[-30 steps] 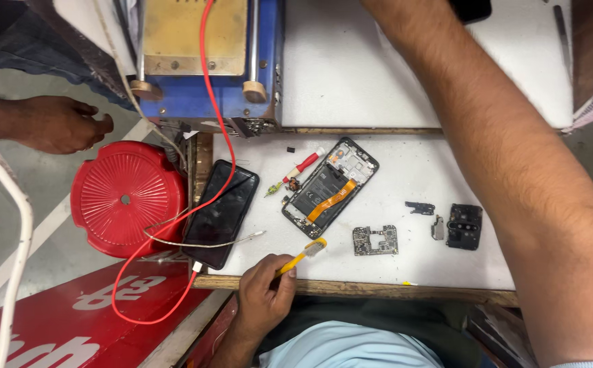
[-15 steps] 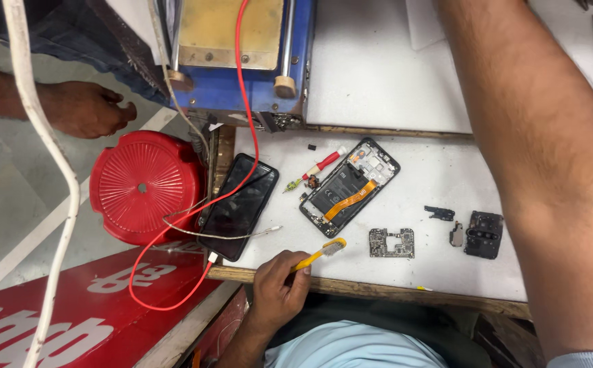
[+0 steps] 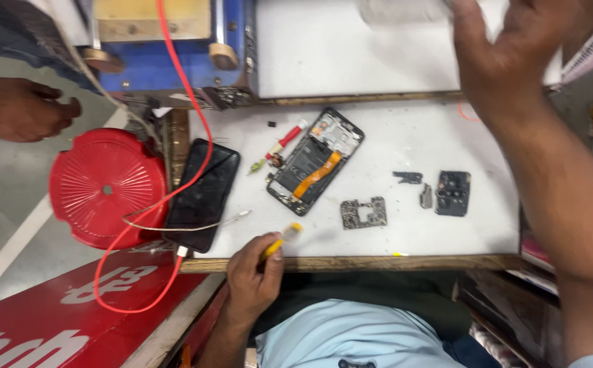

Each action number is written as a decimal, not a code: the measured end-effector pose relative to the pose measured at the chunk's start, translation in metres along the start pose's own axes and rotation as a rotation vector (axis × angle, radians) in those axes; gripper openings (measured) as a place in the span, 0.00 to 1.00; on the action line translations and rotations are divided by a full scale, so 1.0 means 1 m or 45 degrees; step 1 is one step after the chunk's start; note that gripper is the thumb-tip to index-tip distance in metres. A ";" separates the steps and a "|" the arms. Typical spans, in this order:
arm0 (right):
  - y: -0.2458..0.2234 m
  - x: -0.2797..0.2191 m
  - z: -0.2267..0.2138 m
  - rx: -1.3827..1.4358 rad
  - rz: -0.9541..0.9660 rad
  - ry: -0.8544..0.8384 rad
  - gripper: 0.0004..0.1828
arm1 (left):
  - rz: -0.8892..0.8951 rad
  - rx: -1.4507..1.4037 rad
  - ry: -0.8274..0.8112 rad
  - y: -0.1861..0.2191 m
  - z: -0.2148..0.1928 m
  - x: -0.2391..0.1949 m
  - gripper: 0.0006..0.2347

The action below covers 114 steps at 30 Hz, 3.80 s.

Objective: The person removes a motherboard from a disassembled smartphone, sprays it with a liquid, and scrubs it with a yellow brush. They then place the motherboard back on the workbench and connect a charging cable to a separate smartphone, which powers on and displays the lock screen.

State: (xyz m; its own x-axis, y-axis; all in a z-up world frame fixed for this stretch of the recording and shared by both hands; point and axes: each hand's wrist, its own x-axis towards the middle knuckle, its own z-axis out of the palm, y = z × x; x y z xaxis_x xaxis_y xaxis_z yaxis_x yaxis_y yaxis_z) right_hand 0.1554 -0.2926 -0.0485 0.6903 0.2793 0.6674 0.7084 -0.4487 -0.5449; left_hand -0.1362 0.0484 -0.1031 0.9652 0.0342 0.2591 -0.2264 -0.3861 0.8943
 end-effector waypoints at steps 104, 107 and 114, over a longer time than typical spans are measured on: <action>-0.108 -0.170 -0.051 -0.379 0.136 0.058 0.36 | -0.923 -1.121 -0.883 0.129 0.138 0.059 0.23; -0.101 -0.173 -0.055 -0.294 0.155 0.100 0.36 | -0.905 -1.139 -0.866 0.122 0.129 0.059 0.23; -0.037 -0.162 -0.088 -0.097 0.340 0.268 0.42 | -0.420 -0.026 -0.572 0.070 0.065 0.077 0.19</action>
State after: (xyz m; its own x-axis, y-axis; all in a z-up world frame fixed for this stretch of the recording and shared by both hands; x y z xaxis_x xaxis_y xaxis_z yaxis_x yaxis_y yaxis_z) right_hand 0.0043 -0.3958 -0.0918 0.7989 -0.0339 0.6005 0.4883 -0.5464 -0.6805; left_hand -0.0693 -0.0364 -0.0440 0.9452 -0.2476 -0.2127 0.0991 -0.4030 0.9098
